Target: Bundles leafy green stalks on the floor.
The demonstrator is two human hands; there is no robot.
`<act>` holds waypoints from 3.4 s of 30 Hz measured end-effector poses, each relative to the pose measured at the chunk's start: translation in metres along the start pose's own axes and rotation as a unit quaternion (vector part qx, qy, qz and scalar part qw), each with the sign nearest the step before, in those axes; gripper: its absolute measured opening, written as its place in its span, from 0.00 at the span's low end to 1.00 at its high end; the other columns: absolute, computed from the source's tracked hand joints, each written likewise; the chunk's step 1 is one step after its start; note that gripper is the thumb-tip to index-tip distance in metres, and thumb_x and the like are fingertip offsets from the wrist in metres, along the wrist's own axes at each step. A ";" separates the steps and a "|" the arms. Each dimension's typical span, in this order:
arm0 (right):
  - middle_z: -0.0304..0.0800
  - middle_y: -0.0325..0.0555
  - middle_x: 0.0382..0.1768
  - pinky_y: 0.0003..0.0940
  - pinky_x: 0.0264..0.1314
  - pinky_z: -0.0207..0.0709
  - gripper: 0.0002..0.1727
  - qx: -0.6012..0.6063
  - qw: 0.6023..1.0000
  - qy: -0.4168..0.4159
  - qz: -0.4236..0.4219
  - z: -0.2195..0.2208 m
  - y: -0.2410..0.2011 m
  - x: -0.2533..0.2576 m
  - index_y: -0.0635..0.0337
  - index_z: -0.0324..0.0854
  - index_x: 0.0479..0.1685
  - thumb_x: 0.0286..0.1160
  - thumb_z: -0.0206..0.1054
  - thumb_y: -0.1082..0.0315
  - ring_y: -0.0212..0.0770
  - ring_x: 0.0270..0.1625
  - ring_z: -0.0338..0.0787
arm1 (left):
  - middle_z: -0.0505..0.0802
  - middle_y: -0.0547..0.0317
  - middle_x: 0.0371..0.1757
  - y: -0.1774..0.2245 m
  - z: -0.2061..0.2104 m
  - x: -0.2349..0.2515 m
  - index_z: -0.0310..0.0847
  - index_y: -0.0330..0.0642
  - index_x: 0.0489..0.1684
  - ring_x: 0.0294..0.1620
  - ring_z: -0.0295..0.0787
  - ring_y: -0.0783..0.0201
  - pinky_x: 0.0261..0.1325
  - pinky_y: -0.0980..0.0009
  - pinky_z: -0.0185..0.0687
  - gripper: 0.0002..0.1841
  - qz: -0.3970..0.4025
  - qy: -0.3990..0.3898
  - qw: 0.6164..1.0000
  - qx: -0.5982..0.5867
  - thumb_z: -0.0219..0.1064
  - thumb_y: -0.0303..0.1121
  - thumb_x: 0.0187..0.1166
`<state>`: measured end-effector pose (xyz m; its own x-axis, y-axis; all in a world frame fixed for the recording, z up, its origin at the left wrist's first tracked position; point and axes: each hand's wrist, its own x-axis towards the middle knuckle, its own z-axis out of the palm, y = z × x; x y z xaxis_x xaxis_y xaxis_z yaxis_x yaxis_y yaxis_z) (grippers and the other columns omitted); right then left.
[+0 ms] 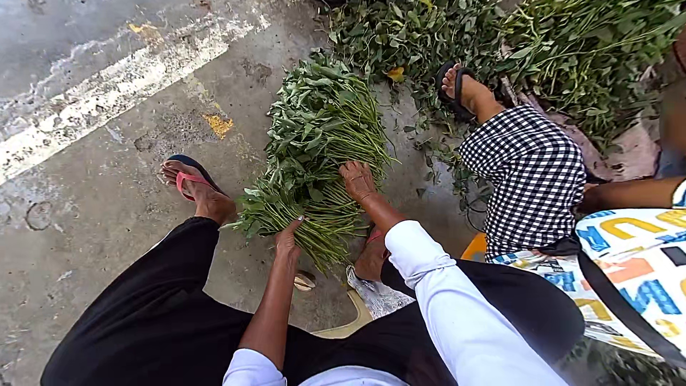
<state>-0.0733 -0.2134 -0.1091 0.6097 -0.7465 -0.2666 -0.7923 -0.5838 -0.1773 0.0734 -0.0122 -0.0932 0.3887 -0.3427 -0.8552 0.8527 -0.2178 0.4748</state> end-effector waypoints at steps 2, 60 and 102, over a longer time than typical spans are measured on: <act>0.88 0.66 0.61 0.69 0.69 0.69 0.14 0.009 1.000 0.013 -0.009 -0.002 0.001 -0.002 0.67 0.87 0.58 0.77 0.64 0.77 0.68 0.68 0.84 | 0.93 0.38 0.48 -0.001 0.000 0.001 0.76 0.25 0.62 0.46 0.94 0.51 0.51 0.56 0.92 0.22 -0.002 -0.001 1.000 0.003 0.75 0.18 0.70; 0.81 0.66 0.72 0.68 0.77 0.67 0.22 0.119 0.979 -0.007 0.165 0.003 -0.009 0.012 0.66 0.80 0.71 0.79 0.68 0.70 0.67 0.78 0.77 | 0.94 0.38 0.44 -0.004 -0.002 0.001 0.77 0.26 0.61 0.42 0.95 0.51 0.51 0.57 0.92 0.18 0.013 -0.031 0.999 -0.018 0.71 0.17 0.73; 0.83 0.67 0.69 0.67 0.72 0.73 0.20 0.068 0.983 0.038 0.164 -0.050 0.017 0.045 0.66 0.82 0.67 0.76 0.69 0.73 0.68 0.76 0.78 | 0.96 0.38 0.43 -0.005 0.005 -0.002 0.81 0.21 0.56 0.43 0.95 0.52 0.52 0.59 0.92 0.14 0.005 -0.100 0.995 0.005 0.70 0.16 0.74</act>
<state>-0.0579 -0.2729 -0.0765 0.3168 -0.9120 -0.2604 -0.9392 -0.2634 -0.2204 0.0667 -0.0146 -0.0925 0.3196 -0.5196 -0.7924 0.8453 -0.2215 0.4862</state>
